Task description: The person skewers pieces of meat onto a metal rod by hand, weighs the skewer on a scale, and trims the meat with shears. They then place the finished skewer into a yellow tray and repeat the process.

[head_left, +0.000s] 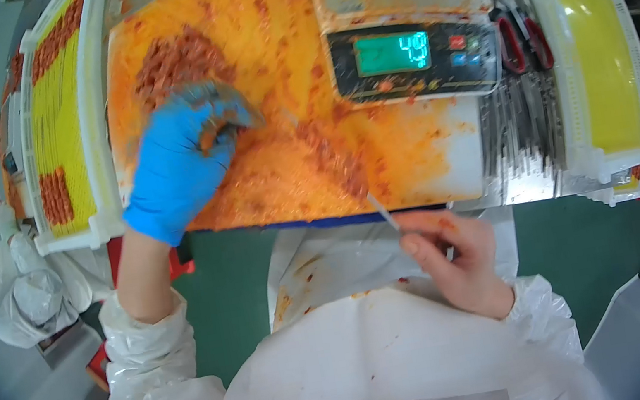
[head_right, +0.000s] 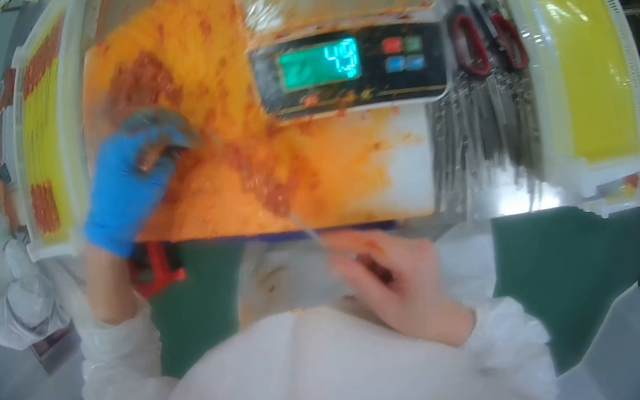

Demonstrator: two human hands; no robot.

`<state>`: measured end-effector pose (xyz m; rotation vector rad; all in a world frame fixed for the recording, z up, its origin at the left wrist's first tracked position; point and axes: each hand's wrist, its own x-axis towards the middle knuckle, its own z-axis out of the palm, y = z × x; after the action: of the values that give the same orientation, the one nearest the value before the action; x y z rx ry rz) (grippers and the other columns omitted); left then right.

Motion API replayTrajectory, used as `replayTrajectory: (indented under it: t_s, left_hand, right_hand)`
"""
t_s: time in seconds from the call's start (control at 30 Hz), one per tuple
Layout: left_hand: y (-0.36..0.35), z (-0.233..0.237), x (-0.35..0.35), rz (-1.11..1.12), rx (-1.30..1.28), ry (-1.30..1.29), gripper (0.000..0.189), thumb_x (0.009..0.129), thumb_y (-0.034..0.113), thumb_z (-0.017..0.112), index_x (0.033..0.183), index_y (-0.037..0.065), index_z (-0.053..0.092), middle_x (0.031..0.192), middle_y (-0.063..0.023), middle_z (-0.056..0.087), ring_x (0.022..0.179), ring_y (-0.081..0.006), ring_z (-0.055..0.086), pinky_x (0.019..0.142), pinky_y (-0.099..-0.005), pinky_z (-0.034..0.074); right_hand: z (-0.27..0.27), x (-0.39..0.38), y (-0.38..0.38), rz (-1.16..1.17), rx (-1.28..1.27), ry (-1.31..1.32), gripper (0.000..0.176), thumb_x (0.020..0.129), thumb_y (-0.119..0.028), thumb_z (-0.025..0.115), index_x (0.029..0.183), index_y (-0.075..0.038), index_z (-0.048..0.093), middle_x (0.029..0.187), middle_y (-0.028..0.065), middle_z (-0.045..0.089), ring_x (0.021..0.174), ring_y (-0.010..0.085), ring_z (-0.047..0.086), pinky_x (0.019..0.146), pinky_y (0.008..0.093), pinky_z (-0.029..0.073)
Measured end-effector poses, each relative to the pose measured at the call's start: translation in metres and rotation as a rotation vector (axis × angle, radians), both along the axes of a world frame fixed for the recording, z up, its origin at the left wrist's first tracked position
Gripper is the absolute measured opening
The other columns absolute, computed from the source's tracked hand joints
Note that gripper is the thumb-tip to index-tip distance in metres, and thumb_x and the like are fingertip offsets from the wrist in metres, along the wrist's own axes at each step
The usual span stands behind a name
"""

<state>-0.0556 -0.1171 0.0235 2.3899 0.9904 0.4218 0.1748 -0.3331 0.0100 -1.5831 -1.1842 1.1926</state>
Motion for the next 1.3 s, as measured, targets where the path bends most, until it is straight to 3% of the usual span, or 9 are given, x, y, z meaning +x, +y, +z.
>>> replayTrajectory:
  t_s: [0.03, 0.17, 0.2, 0.37, 0.47, 0.57, 0.67, 0.97, 1.3]
  left_hand:
    - [-0.013, -0.010, -0.018, -0.040, 0.028, -0.009, 0.024, 0.076, 0.000, 0.064, 0.098, 0.008, 0.067, 0.097, -0.0090, 0.063, 0.075, -0.0191, 0.057, 0.064, -0.0282, 0.048]
    - [-0.051, -0.021, -0.019, 0.555, -0.203, -0.497, 0.026, 0.079, -0.003, 0.064, 0.102, 0.008, 0.068, 0.094, -0.0012, 0.060, 0.076, -0.0070, 0.052, 0.062, -0.0204, 0.044]
    - [-0.055, -0.015, -0.005, 0.608, -0.198, -0.365, 0.023, 0.080, -0.004, 0.064, 0.100, 0.006, 0.068, 0.090, -0.0021, 0.060, 0.074, -0.0086, 0.053, 0.062, -0.0218, 0.045]
    - [-0.028, -0.017, 0.000, 0.211, -0.159, -0.185, 0.015, 0.080, -0.005, 0.063, 0.093, 0.001, 0.068, 0.089, -0.0054, 0.058, 0.082, -0.0128, 0.058, 0.069, -0.0225, 0.046]
    - [-0.033, -0.022, 0.000, 0.348, -0.265, -0.274, 0.017, 0.080, -0.006, 0.064, 0.094, 0.001, 0.068, 0.092, -0.0052, 0.058, 0.084, -0.0138, 0.058, 0.071, -0.0237, 0.047]
    - [-0.029, -0.026, -0.002, 0.257, -0.241, -0.195, 0.017, 0.079, -0.008, 0.063, 0.093, 0.001, 0.068, 0.095, -0.0052, 0.059, 0.085, -0.0139, 0.058, 0.072, -0.0238, 0.048]
    - [-0.032, -0.020, 0.008, 0.460, -0.109, -0.321, 0.017, 0.077, -0.001, 0.070, 0.093, 0.006, 0.070, 0.087, -0.0045, 0.060, 0.073, -0.0156, 0.060, 0.065, -0.0244, 0.049]
    - [-0.031, -0.035, -0.013, 0.308, -0.149, -0.288, 0.020, 0.079, -0.009, 0.065, 0.098, -0.001, 0.069, 0.098, -0.0059, 0.058, 0.091, -0.0148, 0.057, 0.078, -0.0252, 0.049]
    - [-0.035, -0.041, -0.013, 0.365, -0.141, -0.322, 0.019, 0.080, -0.011, 0.062, 0.097, -0.003, 0.068, 0.097, -0.0059, 0.057, 0.093, -0.0154, 0.059, 0.082, -0.0260, 0.049]
  right_hand:
    - [-0.004, -0.003, 0.004, 0.012, 0.021, -0.002, 0.019, 0.084, -0.004, 0.066, 0.103, -0.004, 0.067, 0.066, 0.0044, 0.062, 0.048, 0.0066, 0.053, 0.048, 0.0207, 0.042]
    - [-0.008, -0.014, 0.006, 0.030, 0.027, -0.026, 0.021, 0.082, -0.002, 0.067, 0.103, -0.002, 0.067, 0.063, 0.0047, 0.061, 0.046, 0.0058, 0.051, 0.046, 0.0201, 0.040]
    - [-0.004, -0.017, 0.011, 0.035, 0.024, -0.033, 0.021, 0.082, -0.002, 0.067, 0.103, -0.002, 0.067, 0.062, 0.0046, 0.061, 0.046, 0.0057, 0.051, 0.046, 0.0200, 0.040]
    - [0.002, -0.019, 0.010, 0.062, 0.015, -0.100, 0.019, 0.082, -0.002, 0.067, 0.101, -0.001, 0.068, 0.062, 0.0048, 0.061, 0.046, 0.0062, 0.051, 0.045, 0.0205, 0.041]
    - [-0.001, -0.020, 0.012, 0.029, 0.004, -0.071, 0.019, 0.082, -0.002, 0.068, 0.100, 0.000, 0.068, 0.063, 0.0055, 0.061, 0.046, 0.0074, 0.052, 0.046, 0.0211, 0.042]
    - [-0.002, -0.019, 0.020, 0.062, -0.021, -0.083, 0.019, 0.081, -0.002, 0.068, 0.100, 0.000, 0.068, 0.064, 0.0065, 0.062, 0.048, 0.0097, 0.056, 0.048, 0.0216, 0.043]
    - [-0.005, -0.016, 0.025, 0.118, 0.002, -0.102, 0.019, 0.080, -0.002, 0.068, 0.099, -0.001, 0.068, 0.066, 0.0077, 0.063, 0.052, 0.0124, 0.060, 0.051, 0.0221, 0.045]
    - [-0.017, -0.021, 0.027, 0.114, 0.082, -0.078, 0.022, 0.078, -0.001, 0.069, 0.100, -0.002, 0.068, 0.070, 0.0090, 0.063, 0.056, 0.0191, 0.060, 0.054, 0.0251, 0.047]
    - [-0.025, -0.025, 0.022, 0.136, 0.232, -0.155, 0.023, 0.077, 0.000, 0.069, 0.100, 0.000, 0.067, 0.065, 0.0100, 0.058, 0.053, 0.0221, 0.057, 0.050, 0.0293, 0.044]
